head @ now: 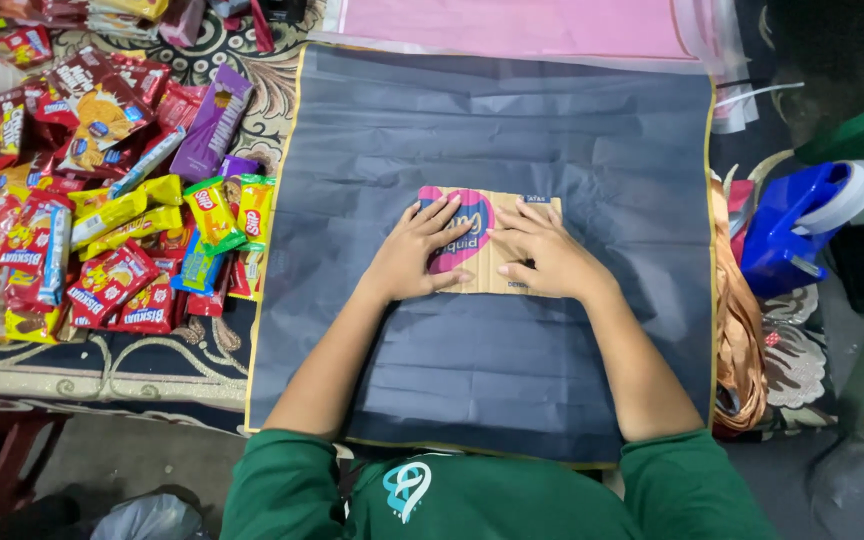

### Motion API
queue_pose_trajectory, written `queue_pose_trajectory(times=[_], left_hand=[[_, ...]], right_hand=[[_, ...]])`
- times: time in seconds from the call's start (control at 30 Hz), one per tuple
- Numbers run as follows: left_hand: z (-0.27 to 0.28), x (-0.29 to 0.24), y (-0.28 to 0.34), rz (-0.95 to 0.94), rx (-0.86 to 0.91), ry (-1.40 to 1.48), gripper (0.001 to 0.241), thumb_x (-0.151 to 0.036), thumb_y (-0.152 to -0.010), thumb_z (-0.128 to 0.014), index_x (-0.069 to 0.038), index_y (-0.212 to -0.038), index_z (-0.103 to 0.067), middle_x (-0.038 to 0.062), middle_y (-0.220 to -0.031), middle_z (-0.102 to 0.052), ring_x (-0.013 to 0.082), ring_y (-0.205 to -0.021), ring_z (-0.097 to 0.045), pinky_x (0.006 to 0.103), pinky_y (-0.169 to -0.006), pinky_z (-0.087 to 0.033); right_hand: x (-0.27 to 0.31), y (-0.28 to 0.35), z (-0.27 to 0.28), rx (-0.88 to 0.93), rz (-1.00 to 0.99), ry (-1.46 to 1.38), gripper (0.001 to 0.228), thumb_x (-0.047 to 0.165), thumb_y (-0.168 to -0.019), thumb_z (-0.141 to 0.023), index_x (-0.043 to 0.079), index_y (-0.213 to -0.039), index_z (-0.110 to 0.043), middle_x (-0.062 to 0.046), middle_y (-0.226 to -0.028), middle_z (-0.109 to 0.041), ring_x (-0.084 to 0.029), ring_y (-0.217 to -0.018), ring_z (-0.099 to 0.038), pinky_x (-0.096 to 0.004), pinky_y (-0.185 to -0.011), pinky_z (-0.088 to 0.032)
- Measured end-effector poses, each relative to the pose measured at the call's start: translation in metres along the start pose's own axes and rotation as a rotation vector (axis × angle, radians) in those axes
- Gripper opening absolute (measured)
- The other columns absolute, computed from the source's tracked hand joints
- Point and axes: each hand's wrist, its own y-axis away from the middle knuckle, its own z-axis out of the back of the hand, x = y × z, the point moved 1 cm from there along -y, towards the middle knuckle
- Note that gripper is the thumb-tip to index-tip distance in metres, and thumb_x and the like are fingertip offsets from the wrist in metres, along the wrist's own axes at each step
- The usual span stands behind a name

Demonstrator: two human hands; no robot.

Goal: Arranging various snack packages on a decorative paper base to create a snack bouquet or gift arrangement.

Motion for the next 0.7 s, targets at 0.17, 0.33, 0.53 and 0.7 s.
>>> queue_pose_trajectory(times=[0.17,0.33,0.53,0.7], left_hand=[[0.001,-0.003,0.003,-0.006,-0.021,0.007,0.083,-0.065,-0.075,-0.077,-0.021,-0.143,-0.060,0.007,-0.163,-0.042,0.0265,-0.151,-0.037,0.0511,-0.123,-0.022],[0.002,0.001,-0.001,0.001,-0.017,0.005,0.095,-0.068,-0.074,-0.077,-0.015,-0.148,-0.052,0.010,-0.160,-0.045,0.0251,-0.151,-0.038,0.0493,-0.125,-0.020],[0.019,-0.012,-0.003,0.055,0.012,0.106,0.121,-0.062,-0.068,-0.081,-0.007,-0.160,-0.026,0.014,-0.161,-0.043,0.0272,-0.152,-0.036,0.0495,-0.126,-0.018],[0.011,-0.007,0.000,0.023,-0.030,0.104,0.120,-0.063,-0.067,-0.082,-0.008,-0.159,-0.028,0.018,-0.153,-0.050,0.0285,-0.149,-0.040,0.0498,-0.127,-0.019]], right_hand=[[0.003,-0.031,-0.010,0.006,-0.064,0.076,0.066,0.049,-0.071,-0.088,0.014,-0.125,-0.070,-0.011,-0.138,-0.062,-0.037,-0.136,-0.050,-0.055,-0.110,-0.043],[0.001,-0.084,-0.046,-0.120,-0.050,0.282,0.103,0.065,-0.054,-0.092,0.002,-0.131,-0.064,-0.024,-0.109,-0.072,-0.045,-0.102,-0.072,-0.054,-0.079,-0.062],[0.005,-0.103,-0.068,-0.146,-0.126,0.622,0.112,0.066,-0.041,-0.096,0.005,-0.130,-0.066,-0.020,-0.097,-0.058,-0.045,-0.072,-0.071,-0.056,-0.042,-0.056],[0.010,-0.096,-0.062,-0.121,-0.156,0.611,0.107,0.064,-0.047,-0.095,0.010,-0.135,-0.065,-0.016,-0.105,-0.058,-0.045,-0.084,-0.072,-0.059,-0.058,-0.061]])
